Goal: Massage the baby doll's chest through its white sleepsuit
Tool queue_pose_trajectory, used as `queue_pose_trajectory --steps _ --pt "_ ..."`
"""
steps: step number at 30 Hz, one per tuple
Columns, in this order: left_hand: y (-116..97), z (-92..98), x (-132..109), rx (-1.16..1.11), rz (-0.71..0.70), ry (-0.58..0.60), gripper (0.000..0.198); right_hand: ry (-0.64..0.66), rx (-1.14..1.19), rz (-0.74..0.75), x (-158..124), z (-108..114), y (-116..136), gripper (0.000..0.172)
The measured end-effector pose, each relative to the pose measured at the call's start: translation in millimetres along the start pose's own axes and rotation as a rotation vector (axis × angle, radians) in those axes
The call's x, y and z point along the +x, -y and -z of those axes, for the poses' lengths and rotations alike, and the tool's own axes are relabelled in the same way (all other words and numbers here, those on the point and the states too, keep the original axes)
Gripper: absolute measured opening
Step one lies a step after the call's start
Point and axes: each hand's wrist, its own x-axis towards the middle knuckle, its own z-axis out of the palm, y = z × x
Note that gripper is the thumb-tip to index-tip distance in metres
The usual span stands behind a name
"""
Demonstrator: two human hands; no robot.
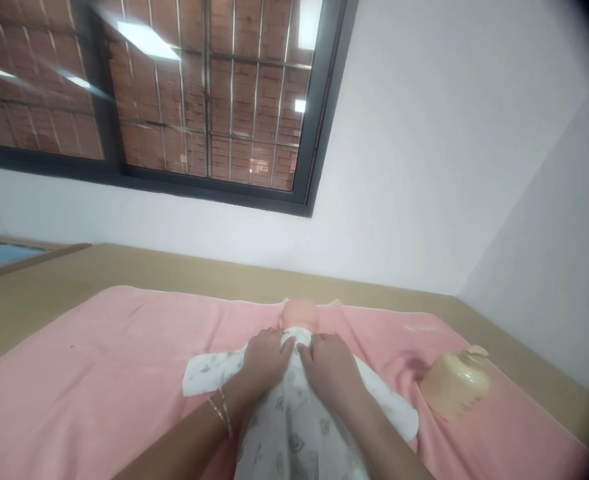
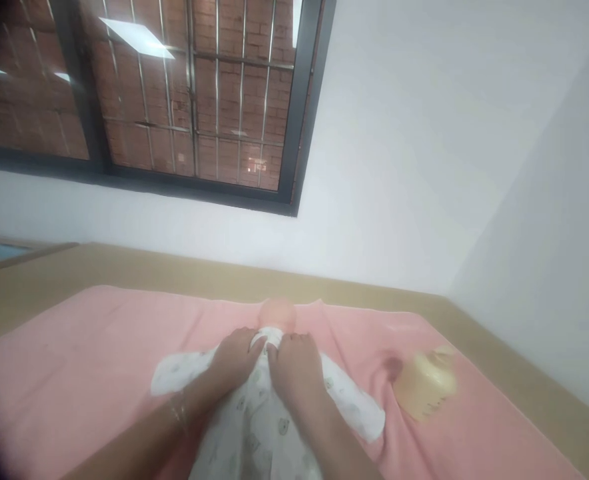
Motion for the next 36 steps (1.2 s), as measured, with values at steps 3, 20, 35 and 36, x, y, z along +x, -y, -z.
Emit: queue_pose_trajectory --steps 3,20,35,36 --pt "-3 -2.0 0 0.042 -0.017 -0.042 0.037 0.087 0.095 -0.078 7 -3 -9 0.055" --pt "-2 1.8 7 -0.082 -0.131 -0.009 0.035 0.222 0.178 -0.124 14 -6 -20 0.071" --pt "0 -1.2 5 -0.07 -0.201 -0.026 0.037 0.214 0.215 -0.141 15 -7 -24 0.071" --pt "-1 -1.0 5 -0.077 -0.199 -0.023 0.035 0.249 0.264 -0.135 18 -7 -28 0.074"
